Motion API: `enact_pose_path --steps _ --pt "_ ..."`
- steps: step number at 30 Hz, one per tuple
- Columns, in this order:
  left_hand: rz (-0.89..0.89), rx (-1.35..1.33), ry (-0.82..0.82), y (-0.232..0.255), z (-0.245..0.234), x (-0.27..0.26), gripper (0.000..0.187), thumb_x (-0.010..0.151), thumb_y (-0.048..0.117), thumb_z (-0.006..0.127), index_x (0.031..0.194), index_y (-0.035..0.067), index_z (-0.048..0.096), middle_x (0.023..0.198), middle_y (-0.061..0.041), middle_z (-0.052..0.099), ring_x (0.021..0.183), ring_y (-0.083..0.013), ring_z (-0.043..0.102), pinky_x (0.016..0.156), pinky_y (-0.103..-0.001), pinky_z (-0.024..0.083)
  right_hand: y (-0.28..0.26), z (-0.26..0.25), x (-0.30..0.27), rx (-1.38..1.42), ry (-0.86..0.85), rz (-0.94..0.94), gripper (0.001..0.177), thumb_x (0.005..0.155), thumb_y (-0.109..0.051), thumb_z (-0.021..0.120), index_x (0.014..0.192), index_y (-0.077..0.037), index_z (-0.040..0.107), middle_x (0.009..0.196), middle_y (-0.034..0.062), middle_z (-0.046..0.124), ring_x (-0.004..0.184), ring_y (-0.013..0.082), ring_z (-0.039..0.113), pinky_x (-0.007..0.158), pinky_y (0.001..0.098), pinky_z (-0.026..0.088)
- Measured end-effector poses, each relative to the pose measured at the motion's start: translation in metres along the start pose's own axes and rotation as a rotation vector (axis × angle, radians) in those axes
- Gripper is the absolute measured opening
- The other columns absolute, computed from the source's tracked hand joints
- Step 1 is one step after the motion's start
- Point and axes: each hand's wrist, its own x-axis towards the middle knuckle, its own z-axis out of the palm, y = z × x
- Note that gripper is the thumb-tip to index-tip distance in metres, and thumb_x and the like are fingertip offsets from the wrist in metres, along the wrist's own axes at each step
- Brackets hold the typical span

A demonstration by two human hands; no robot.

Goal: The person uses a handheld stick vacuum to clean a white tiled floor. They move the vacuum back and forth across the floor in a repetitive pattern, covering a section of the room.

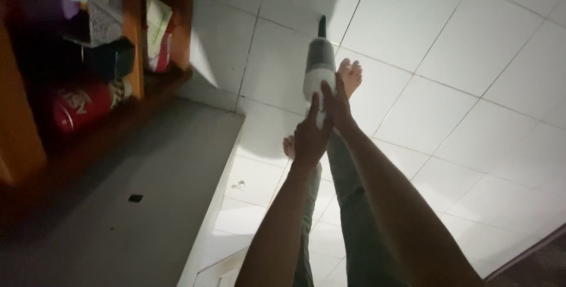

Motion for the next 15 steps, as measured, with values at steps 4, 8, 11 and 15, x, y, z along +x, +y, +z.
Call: enact_pose_path --steps 4,8,11,15 --pt "-0.011 -0.164 -0.027 -0.012 0.000 -0.022 0.071 0.096 0.044 0.048 0.161 0.029 0.024 0.136 -0.025 0.063 0.120 -0.0482 0.063 0.101 -0.060 0.046 0.042 0.019 -0.016 0.102 -0.002 0.023 0.091 0.098 -0.070 0.052 0.165 -0.021 0.015 0.166 0.0265 0.022 0.150 0.0483 0.027 0.119 0.0662 0.024" --pt "-0.042 -0.080 -0.063 -0.014 0.006 -0.030 0.072 0.096 0.043 0.048 0.162 0.034 0.021 0.132 -0.025 0.065 0.118 -0.0474 0.063 0.103 -0.059 0.047 0.096 0.016 0.012 0.006 -0.004 0.107 0.085 0.101 -0.069 0.048 0.165 -0.023 0.013 0.161 0.0262 0.033 0.143 0.0443 0.043 0.114 0.0656 0.032" --pt "-0.039 -0.080 -0.058 0.003 0.003 -0.024 0.073 0.095 0.043 0.048 0.162 0.033 0.022 0.129 -0.023 0.067 0.116 -0.0437 0.066 0.101 -0.058 0.048 0.068 0.004 0.006 0.003 0.009 0.084 0.088 0.100 -0.071 0.048 0.165 -0.021 0.015 0.157 0.0306 0.037 0.138 0.0478 0.047 0.111 0.0664 0.035" --pt "0.048 -0.057 0.012 0.016 0.020 0.011 0.073 0.095 0.043 0.049 0.161 0.027 0.024 0.120 -0.033 0.067 0.111 -0.0530 0.066 0.095 -0.067 0.047 0.050 -0.024 0.036 0.090 0.029 -0.022 0.090 0.101 -0.065 0.050 0.163 -0.011 0.014 0.161 0.0370 0.025 0.146 0.0581 0.028 0.116 0.0690 0.024"
